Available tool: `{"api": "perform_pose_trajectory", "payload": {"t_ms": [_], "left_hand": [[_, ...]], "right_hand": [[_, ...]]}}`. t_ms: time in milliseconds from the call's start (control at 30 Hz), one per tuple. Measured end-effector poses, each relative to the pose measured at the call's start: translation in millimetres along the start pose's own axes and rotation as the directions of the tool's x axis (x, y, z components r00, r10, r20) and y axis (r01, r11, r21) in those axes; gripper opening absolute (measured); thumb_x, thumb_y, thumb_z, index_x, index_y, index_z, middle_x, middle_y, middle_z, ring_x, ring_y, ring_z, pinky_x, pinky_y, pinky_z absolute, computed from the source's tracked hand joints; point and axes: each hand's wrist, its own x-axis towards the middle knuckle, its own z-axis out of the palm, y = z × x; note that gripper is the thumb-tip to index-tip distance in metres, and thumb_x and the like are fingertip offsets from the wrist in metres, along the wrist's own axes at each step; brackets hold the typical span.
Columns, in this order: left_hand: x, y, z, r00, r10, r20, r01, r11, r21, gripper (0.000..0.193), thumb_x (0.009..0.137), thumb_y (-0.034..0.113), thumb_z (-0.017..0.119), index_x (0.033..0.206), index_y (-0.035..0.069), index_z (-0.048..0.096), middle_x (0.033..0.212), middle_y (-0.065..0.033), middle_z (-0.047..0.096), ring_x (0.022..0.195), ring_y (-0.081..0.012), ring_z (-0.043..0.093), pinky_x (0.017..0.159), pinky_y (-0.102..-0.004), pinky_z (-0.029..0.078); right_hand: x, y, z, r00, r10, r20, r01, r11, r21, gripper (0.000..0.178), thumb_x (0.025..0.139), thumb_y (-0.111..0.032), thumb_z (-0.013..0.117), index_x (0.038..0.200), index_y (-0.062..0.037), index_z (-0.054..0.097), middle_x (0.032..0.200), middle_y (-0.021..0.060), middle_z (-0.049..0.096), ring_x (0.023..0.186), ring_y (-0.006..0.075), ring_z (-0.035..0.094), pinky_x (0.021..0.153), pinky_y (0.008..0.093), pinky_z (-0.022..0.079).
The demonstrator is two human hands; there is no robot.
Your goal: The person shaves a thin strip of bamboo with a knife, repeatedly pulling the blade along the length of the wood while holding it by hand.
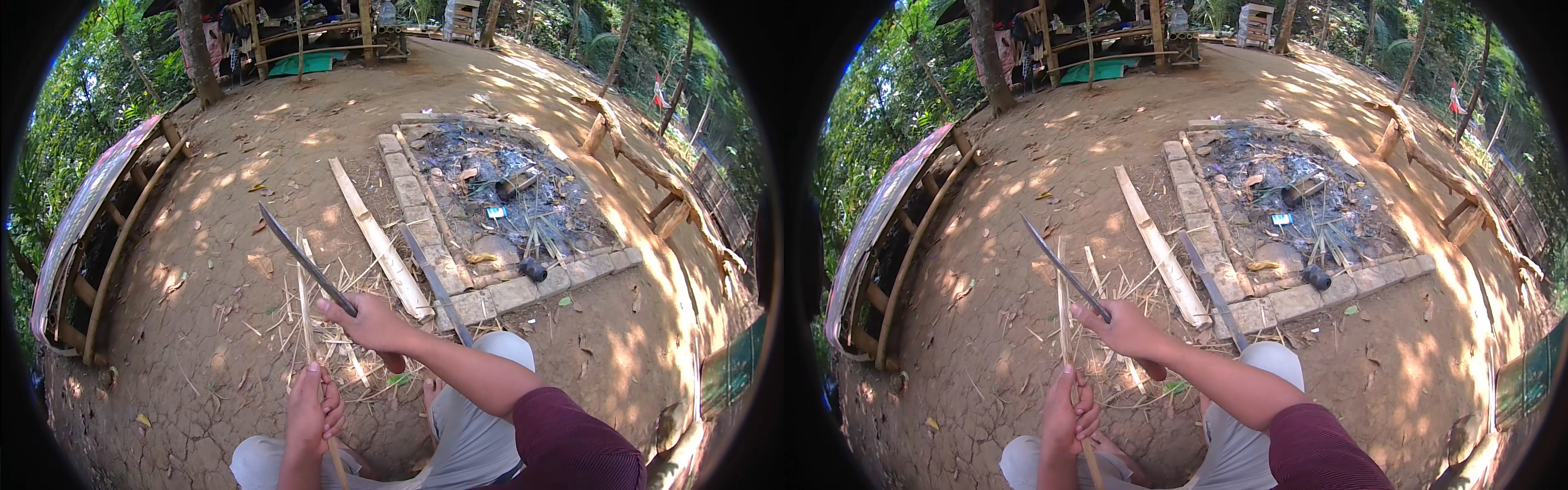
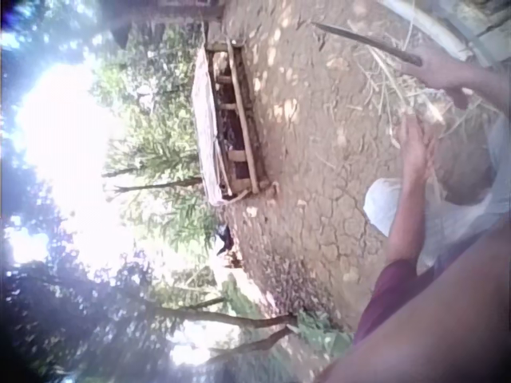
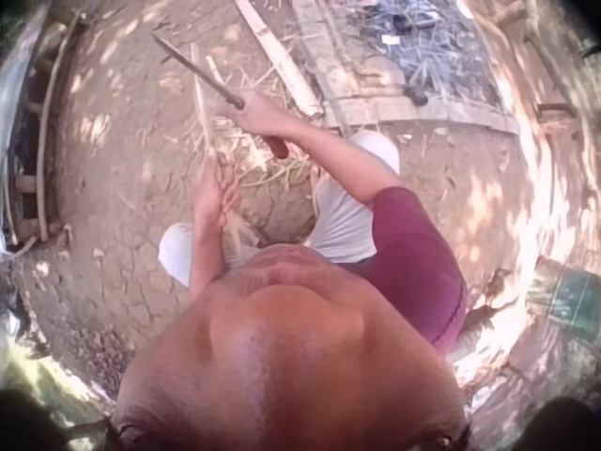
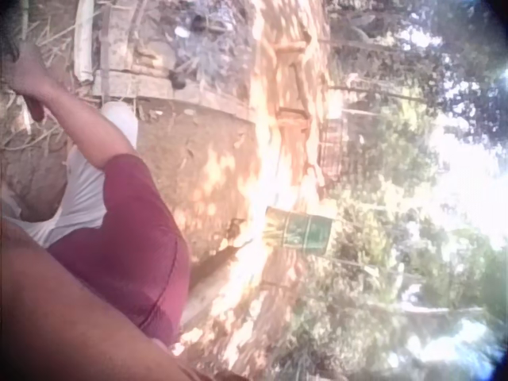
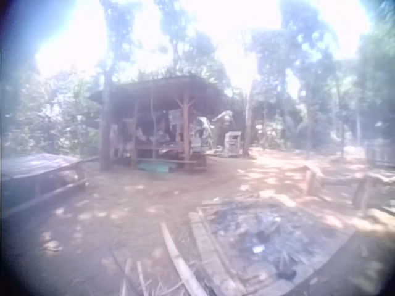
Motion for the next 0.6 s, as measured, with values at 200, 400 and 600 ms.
{"api": "perform_pose_trajectory", "payload": {"t_ms": [200, 400, 600], "left_hand": [[2, -7, 8, 1.0, 0.002, 0.004, -0.002, 0.997, 0.073, 0.033, 0.107, 0.042, 0.035, 0.096, 0.012, 0.044, 0.054, 0.0012, 0.03, 0.034, -0.0069, 0.024, 0.029, -0.0225, 0.019], [7, -13, 8, 1.0, -0.022, 0.0, 0.022, 0.994, 0.105, 0.034, 0.107, 0.043, 0.035, 0.1, 0.012, 0.045, 0.057, 0.0, 0.033, 0.035, -0.0071, 0.026, 0.03, -0.0227, 0.021], [8, -16, 7, 0.998, -0.063, 0.011, 0.062, 0.995, 0.074, 0.044, 0.106, 0.049, 0.029, 0.105, 0.009, 0.047, 0.062, -0.0049, 0.044, 0.036, -0.0113, 0.034, 0.033, -0.0261, 0.028]], "right_hand": [[3, 15, 8, 1.0, -0.023, 0.018, 0.022, 0.996, 0.083, 0.046, 0.09, -0.051, 0.068, 0.089, -0.0053, 0.067, 0.057, -0.0044, 0.047, 0.052, 0.0077, 0.045, 0.05, 0.0278, 0.038], [-1, 14, 7, 0.997, 0.041, 0.072, -0.053, 0.984, 0.17, 0.036, 0.09, -0.042, 0.072, 0.086, -0.0073, 0.063, 0.057, -0.005, 0.05, 0.049, 0.0055, 0.049, 0.046, 0.0251, 0.039], [0, 15, 8, 0.998, 0.048, 0.044, -0.057, 0.976, 0.211, 0.038, 0.089, -0.041, 0.073, 0.079, -0.0074, 0.059, 0.055, -0.0042, 0.049, 0.047, 0.0068, 0.048, 0.045, 0.0266, 0.04]]}}
